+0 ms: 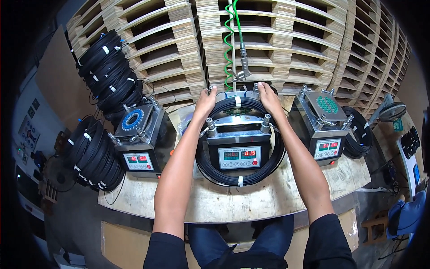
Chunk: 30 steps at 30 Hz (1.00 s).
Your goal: Operating a spooling machine to wind and package coils of black wire.
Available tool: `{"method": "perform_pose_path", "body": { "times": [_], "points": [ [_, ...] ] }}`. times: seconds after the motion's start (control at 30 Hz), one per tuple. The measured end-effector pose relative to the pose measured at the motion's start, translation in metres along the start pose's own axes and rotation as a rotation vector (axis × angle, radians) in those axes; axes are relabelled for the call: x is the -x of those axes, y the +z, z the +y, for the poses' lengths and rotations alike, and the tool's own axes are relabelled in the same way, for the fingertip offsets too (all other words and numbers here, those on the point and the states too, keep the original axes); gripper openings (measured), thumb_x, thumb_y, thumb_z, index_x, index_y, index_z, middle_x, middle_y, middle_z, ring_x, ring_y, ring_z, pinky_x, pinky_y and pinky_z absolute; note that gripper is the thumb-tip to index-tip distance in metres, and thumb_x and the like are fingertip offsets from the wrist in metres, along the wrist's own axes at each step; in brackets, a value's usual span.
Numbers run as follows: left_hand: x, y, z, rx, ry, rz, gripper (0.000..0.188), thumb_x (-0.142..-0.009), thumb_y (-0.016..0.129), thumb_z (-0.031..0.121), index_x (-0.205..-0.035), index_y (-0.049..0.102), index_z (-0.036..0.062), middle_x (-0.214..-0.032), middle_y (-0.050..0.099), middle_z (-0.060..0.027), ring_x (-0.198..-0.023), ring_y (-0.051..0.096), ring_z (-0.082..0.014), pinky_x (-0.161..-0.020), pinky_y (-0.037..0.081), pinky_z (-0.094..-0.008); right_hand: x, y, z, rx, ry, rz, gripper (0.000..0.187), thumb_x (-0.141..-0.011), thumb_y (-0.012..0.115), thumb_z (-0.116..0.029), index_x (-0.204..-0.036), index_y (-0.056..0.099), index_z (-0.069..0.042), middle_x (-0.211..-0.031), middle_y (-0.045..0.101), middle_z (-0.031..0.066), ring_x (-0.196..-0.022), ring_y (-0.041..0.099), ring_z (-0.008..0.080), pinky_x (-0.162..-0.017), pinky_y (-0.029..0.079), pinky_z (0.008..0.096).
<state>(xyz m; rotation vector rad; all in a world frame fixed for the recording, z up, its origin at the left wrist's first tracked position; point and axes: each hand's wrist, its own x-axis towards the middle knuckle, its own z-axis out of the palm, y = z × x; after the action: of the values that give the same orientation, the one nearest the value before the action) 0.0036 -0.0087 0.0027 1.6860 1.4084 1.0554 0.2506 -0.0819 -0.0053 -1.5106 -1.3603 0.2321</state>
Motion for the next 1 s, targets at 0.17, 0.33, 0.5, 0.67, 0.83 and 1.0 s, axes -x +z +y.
{"method": "perform_pose_path", "body": {
  "times": [0.17, 0.33, 0.5, 0.67, 0.83, 1.0],
  "points": [
    [-0.002, -0.005, 0.0, -0.042, 0.026, -0.012, 0.085, -0.095, 0.052, 0.059, -0.145, 0.041, -0.0084, -0.142, 0.049, -0.0325, -0.138, 0.045, -0.0393, -0.115, 0.033, -0.041, 0.001, 0.0, -0.006, -0.005, 0.041, -0.001, 0.06, -0.103, 0.039, -0.053, -0.133, 0.054, -0.003, -0.12, 0.063, 0.0307, -0.119, 0.057, 0.0475, -0.1, 0.044, 0.0487],
    [-0.007, -0.002, -0.004, 0.043, 0.034, -0.078, 0.083, -0.096, 0.051, 0.059, -0.145, 0.042, -0.0076, -0.141, 0.051, -0.0318, -0.136, 0.048, -0.038, -0.113, 0.034, -0.0403, 0.0, -0.002, -0.007, 0.066, 0.07, -0.04, 0.061, -0.102, 0.039, -0.054, -0.135, 0.053, -0.005, -0.121, 0.063, 0.0301, -0.118, 0.057, 0.0489, -0.101, 0.044, 0.0499],
    [-0.011, -0.005, -0.007, 0.057, 0.01, -0.1, 0.083, -0.096, 0.049, 0.06, -0.143, 0.044, -0.0082, -0.141, 0.051, -0.0323, -0.137, 0.047, -0.038, -0.113, 0.034, -0.0403, -0.001, -0.001, -0.007, 0.085, 0.109, -0.048, 0.06, -0.102, 0.039, -0.053, -0.133, 0.055, -0.004, -0.12, 0.063, 0.0304, -0.118, 0.056, 0.0497, -0.101, 0.043, 0.0501],
    [-0.008, 0.003, -0.002, 0.057, -0.013, -0.084, 0.081, -0.097, 0.048, 0.06, -0.142, 0.045, -0.0077, -0.141, 0.05, -0.0328, -0.137, 0.046, -0.0389, -0.113, 0.034, -0.0406, -0.003, -0.004, 0.003, 0.011, 0.039, -0.049, 0.058, -0.103, 0.039, -0.052, -0.132, 0.055, -0.004, -0.119, 0.063, 0.031, -0.118, 0.057, 0.0494, -0.1, 0.044, 0.0491],
    [-0.007, -0.002, -0.006, 0.031, 0.032, -0.03, 0.084, -0.097, 0.047, 0.061, -0.146, 0.04, -0.0063, -0.143, 0.048, -0.0328, -0.139, 0.044, -0.0392, -0.114, 0.033, -0.04, 0.001, 0.0, -0.008, -0.002, 0.053, -0.005, 0.057, -0.103, 0.04, -0.05, -0.13, 0.056, -0.003, -0.117, 0.063, 0.0326, -0.116, 0.057, 0.0497, -0.1, 0.044, 0.0494],
    [-0.006, -0.001, -0.006, 0.035, 0.061, -0.054, 0.085, -0.097, 0.047, 0.062, -0.149, 0.038, -0.0038, -0.146, 0.046, -0.0309, -0.14, 0.043, -0.0386, -0.115, 0.032, -0.0394, 0.001, -0.002, -0.006, 0.008, 0.048, -0.004, 0.057, -0.103, 0.039, -0.051, -0.128, 0.056, -0.003, -0.116, 0.064, 0.0323, -0.116, 0.057, 0.0508, -0.1, 0.044, 0.051]
  ]
}}
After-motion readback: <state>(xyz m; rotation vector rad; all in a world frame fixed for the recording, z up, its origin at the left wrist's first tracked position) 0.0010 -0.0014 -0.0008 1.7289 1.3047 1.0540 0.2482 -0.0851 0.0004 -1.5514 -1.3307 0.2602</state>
